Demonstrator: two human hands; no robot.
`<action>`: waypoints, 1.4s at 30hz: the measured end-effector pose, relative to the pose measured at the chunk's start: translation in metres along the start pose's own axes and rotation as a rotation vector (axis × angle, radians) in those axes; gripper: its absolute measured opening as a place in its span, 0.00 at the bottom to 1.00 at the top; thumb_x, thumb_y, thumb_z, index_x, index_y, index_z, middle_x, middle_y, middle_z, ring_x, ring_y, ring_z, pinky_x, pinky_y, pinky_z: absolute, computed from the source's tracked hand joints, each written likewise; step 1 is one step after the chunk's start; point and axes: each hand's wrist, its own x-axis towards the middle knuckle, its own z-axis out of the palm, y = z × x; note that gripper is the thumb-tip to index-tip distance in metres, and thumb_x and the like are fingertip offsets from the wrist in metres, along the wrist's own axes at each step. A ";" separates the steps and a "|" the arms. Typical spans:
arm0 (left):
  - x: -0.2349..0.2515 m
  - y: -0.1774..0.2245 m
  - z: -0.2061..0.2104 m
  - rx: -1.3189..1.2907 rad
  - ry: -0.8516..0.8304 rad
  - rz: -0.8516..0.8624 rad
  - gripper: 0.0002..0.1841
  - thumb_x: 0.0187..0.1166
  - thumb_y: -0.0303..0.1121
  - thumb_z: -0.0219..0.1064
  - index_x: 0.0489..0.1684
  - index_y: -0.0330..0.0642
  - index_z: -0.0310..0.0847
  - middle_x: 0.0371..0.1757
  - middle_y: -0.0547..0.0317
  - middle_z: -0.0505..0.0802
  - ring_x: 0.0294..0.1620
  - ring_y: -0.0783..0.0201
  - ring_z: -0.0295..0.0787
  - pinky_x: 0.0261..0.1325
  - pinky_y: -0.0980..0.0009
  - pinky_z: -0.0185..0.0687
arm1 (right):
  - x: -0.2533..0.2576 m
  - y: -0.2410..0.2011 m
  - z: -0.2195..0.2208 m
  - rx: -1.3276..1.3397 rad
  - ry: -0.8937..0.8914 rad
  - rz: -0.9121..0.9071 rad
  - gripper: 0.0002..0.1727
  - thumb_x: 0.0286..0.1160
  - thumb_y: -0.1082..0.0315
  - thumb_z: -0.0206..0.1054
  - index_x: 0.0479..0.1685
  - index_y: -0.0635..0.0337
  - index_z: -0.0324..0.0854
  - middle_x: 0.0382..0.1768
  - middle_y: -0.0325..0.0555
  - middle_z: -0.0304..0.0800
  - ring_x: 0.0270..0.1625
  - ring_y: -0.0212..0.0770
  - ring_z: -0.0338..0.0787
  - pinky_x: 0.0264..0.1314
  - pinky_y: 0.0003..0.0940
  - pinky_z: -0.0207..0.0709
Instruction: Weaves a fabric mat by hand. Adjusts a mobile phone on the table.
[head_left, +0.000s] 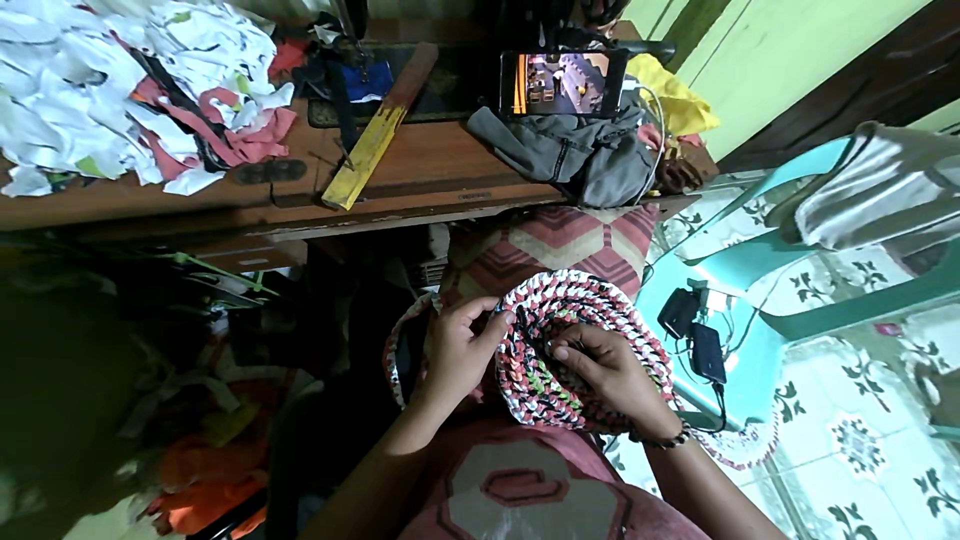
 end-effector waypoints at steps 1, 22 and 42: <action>0.000 0.000 0.000 0.003 0.001 -0.001 0.07 0.79 0.32 0.70 0.44 0.39 0.92 0.41 0.65 0.94 0.39 0.78 0.89 0.45 0.80 0.86 | 0.000 0.000 0.000 0.000 0.000 -0.002 0.09 0.83 0.64 0.66 0.41 0.60 0.86 0.31 0.30 0.87 0.32 0.18 0.83 0.36 0.16 0.78; 0.004 0.011 0.011 -0.224 0.058 -0.078 0.05 0.78 0.26 0.70 0.43 0.36 0.91 0.37 0.61 0.95 0.35 0.74 0.90 0.41 0.77 0.87 | -0.004 -0.004 -0.016 0.333 0.041 -0.004 0.27 0.85 0.63 0.42 0.70 0.54 0.84 0.36 0.29 0.87 0.27 0.19 0.72 0.29 0.18 0.68; -0.002 0.014 0.014 -0.291 0.082 -0.122 0.06 0.72 0.25 0.72 0.44 0.40 0.90 0.37 0.62 0.93 0.33 0.72 0.88 0.36 0.76 0.86 | 0.030 -0.033 -0.009 -0.349 0.113 -0.261 0.10 0.82 0.68 0.65 0.51 0.65 0.86 0.41 0.41 0.92 0.38 0.23 0.88 0.44 0.19 0.85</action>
